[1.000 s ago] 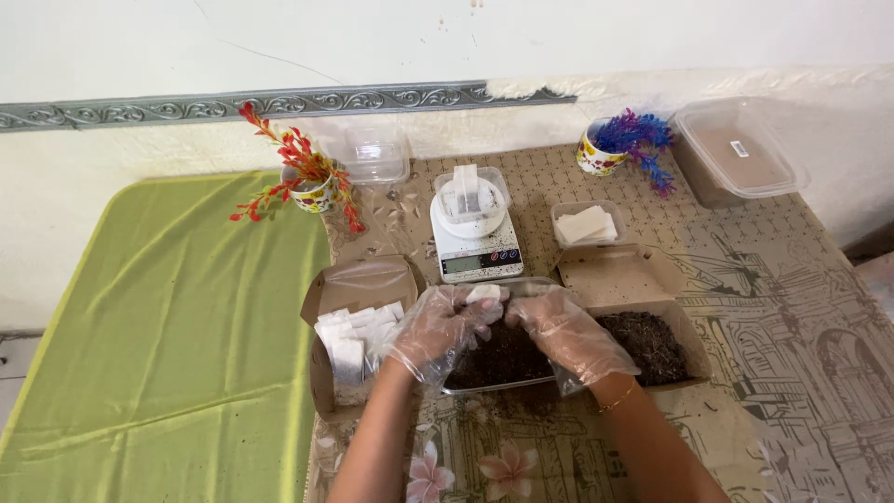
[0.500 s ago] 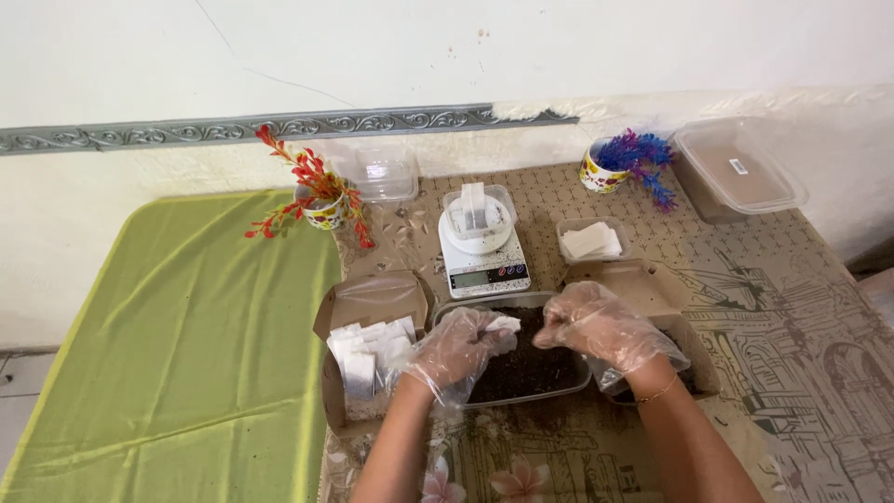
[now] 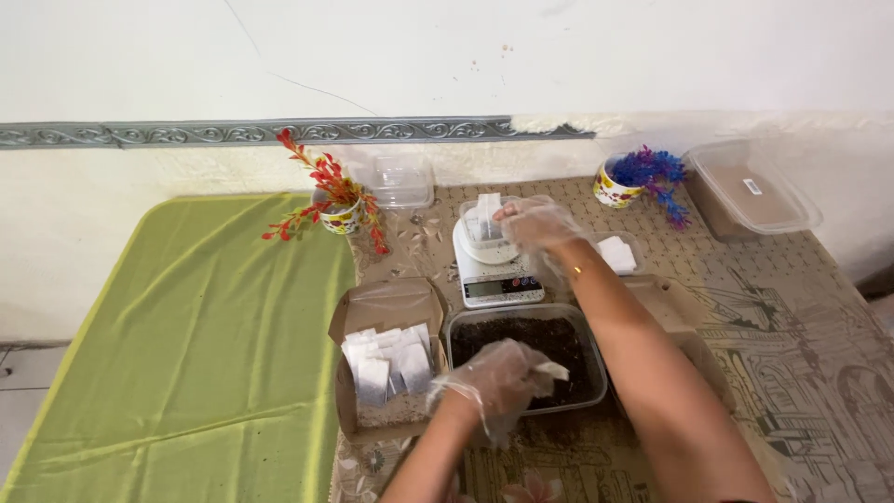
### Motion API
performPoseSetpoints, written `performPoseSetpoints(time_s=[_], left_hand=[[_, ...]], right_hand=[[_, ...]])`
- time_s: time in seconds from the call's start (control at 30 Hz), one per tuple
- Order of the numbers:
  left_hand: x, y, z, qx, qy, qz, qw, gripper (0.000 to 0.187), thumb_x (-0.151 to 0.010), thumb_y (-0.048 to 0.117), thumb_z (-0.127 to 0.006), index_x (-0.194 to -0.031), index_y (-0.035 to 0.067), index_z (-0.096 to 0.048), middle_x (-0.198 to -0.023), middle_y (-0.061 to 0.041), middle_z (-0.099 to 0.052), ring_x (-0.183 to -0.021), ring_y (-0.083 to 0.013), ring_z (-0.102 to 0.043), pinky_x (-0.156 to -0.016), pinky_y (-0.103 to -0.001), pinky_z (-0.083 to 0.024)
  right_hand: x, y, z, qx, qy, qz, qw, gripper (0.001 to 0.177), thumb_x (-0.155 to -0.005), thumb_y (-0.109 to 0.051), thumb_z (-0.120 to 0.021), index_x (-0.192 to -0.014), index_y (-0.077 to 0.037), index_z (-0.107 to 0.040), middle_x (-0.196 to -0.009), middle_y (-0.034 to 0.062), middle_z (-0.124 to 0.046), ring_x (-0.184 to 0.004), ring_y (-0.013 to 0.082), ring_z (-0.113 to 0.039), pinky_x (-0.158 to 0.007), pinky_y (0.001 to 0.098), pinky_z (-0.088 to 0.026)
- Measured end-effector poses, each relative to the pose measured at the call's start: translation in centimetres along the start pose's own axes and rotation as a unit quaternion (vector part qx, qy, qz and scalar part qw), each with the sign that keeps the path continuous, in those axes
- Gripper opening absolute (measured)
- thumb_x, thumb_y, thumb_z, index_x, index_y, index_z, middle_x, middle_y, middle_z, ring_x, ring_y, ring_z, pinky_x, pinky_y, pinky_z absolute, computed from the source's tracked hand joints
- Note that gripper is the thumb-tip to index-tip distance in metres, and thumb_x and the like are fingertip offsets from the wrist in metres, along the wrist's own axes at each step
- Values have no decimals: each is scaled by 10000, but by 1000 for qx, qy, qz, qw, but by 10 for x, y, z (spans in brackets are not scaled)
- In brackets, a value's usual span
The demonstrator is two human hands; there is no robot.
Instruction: Filling small tea bags with loose tea leaves manually and placing them into a box.
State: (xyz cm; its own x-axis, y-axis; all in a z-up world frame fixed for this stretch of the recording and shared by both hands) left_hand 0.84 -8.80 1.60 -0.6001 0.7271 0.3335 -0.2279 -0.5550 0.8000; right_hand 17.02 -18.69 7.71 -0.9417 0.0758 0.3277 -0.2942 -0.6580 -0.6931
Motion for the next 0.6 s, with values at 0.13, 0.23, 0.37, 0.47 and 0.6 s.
performPoseSetpoints(time_s=[0.13,0.23,0.37,0.47,0.6], left_hand=[[-2,3,-4,-83,-31,35,995,243,-1019,301,-555,-1089,235,-778,-954,-10,-764,-835,-186,-685,-771,-322,-556],[-29,-26,-24,-153,7,-31,988,262,-893,344,-524,-969,217,-741,-864,-23,-728,-820,-246,-666,-740,-376,-521],[-28,-24,-25,-151,-17,-7,988,267,-948,352,-542,-1028,211,-754,-962,-39,-745,-929,-249,-685,-845,-364,-534],[-39,-35,-29,-161,15,-16,987,270,-882,395,-548,-863,193,-725,-779,-50,-712,-754,-256,-668,-688,-389,-518],[-30,-26,-20,-139,-21,25,990,255,-922,369,-581,-976,214,-777,-891,-49,-755,-853,-247,-703,-769,-365,-555]], right_hand=[[-15,4,-15,-212,2,-129,969,211,-970,-69,-692,-1176,-33,-723,-867,65,-667,-524,58,-489,-432,145,-468],[-40,10,-15,-134,6,-151,979,60,-856,15,-706,-854,-45,-708,-797,14,-605,-608,63,-482,-538,147,-460],[-101,49,-35,-160,-56,-119,978,167,-951,-26,-669,-786,-47,-661,-589,31,-564,-467,110,-495,-431,198,-437],[-99,49,-33,-127,-38,-102,986,192,-970,-154,-712,-793,-82,-718,-555,22,-626,-429,106,-538,-446,203,-479],[-64,14,-16,-44,-42,-82,995,214,-1027,-248,-603,-1173,-114,-684,-990,33,-688,-554,69,-553,-430,148,-469]])
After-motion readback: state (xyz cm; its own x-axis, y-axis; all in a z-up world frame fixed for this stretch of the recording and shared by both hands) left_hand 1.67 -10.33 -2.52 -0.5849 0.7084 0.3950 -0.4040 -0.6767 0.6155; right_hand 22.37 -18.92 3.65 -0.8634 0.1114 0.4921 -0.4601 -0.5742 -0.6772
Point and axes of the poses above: each hand's wrist, its own x-axis away from the middle knuckle, its own z-axis out of the back of the hand, y = z × x, the point moved 8 cm from there along -x, towards the middle knuckle
